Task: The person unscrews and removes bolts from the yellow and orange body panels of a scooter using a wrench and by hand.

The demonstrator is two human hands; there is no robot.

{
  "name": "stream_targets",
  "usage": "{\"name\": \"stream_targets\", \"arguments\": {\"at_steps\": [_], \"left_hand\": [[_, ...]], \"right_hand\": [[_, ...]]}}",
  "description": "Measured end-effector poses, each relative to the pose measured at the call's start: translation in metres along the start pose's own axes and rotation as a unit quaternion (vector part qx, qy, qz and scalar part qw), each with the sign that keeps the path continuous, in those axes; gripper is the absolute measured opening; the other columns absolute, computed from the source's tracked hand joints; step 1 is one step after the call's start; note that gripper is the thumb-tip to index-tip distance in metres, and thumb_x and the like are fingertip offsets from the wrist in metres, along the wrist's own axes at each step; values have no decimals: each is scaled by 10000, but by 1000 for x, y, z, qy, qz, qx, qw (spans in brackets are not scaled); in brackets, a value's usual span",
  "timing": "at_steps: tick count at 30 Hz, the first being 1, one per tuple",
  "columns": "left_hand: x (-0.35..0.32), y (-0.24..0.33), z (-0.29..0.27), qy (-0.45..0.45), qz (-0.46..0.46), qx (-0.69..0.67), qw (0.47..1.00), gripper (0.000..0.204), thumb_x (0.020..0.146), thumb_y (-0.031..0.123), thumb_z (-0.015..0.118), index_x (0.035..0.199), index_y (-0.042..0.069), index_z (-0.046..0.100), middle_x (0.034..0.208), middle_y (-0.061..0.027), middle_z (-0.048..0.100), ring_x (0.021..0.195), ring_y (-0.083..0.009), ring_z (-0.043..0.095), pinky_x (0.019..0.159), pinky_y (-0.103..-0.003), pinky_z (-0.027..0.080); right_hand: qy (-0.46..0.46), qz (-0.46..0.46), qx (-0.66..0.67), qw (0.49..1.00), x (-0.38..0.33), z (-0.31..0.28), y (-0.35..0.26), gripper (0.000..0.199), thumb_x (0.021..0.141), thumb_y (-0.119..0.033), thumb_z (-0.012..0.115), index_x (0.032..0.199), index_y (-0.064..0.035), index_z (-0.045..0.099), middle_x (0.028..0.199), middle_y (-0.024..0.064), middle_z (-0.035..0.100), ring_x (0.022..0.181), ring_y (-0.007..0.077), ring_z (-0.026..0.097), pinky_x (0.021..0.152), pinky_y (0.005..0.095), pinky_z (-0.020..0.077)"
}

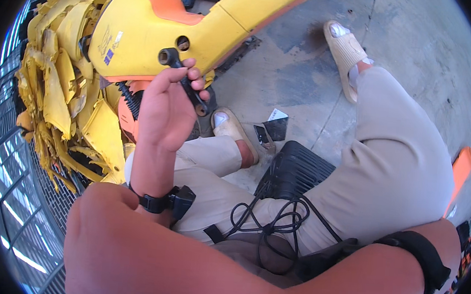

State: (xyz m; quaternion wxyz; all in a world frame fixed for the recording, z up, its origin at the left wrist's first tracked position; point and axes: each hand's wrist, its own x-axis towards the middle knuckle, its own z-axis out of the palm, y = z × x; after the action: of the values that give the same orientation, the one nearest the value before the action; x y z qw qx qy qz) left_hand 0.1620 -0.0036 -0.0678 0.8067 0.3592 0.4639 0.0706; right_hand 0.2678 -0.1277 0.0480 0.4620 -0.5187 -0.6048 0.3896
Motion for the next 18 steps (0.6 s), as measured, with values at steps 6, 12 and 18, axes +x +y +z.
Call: {"name": "stream_targets", "arguments": {"at_steps": [6,12,18], "left_hand": [[-3,-2,4,-8,-11,3,1000,284,904,143,543,1148,14,478,894,-48,515,813,-167,511,747,-314,444],[-5,-6,4,-14,-17,25,999,300,910,135,539,1168,-2,469,918,-54,496,821,-169,490,754,-313,441],[3,-14,4,5,-32,39,999,260,921,125,513,1156,16,491,914,-32,506,826,-152,498,757,-303,455]], "right_hand": [[35,31,73,996,-13,-6,-7,168,816,-153,643,843,-13,553,756,133,583,678,315,599,605,409,475],[65,51,148,985,-22,-6,-10,176,827,-150,637,838,-2,541,746,142,580,657,316,594,587,409,471],[77,73,218,970,-22,-9,-15,186,838,-147,632,833,8,530,736,151,577,636,317,589,569,409,468]]}}
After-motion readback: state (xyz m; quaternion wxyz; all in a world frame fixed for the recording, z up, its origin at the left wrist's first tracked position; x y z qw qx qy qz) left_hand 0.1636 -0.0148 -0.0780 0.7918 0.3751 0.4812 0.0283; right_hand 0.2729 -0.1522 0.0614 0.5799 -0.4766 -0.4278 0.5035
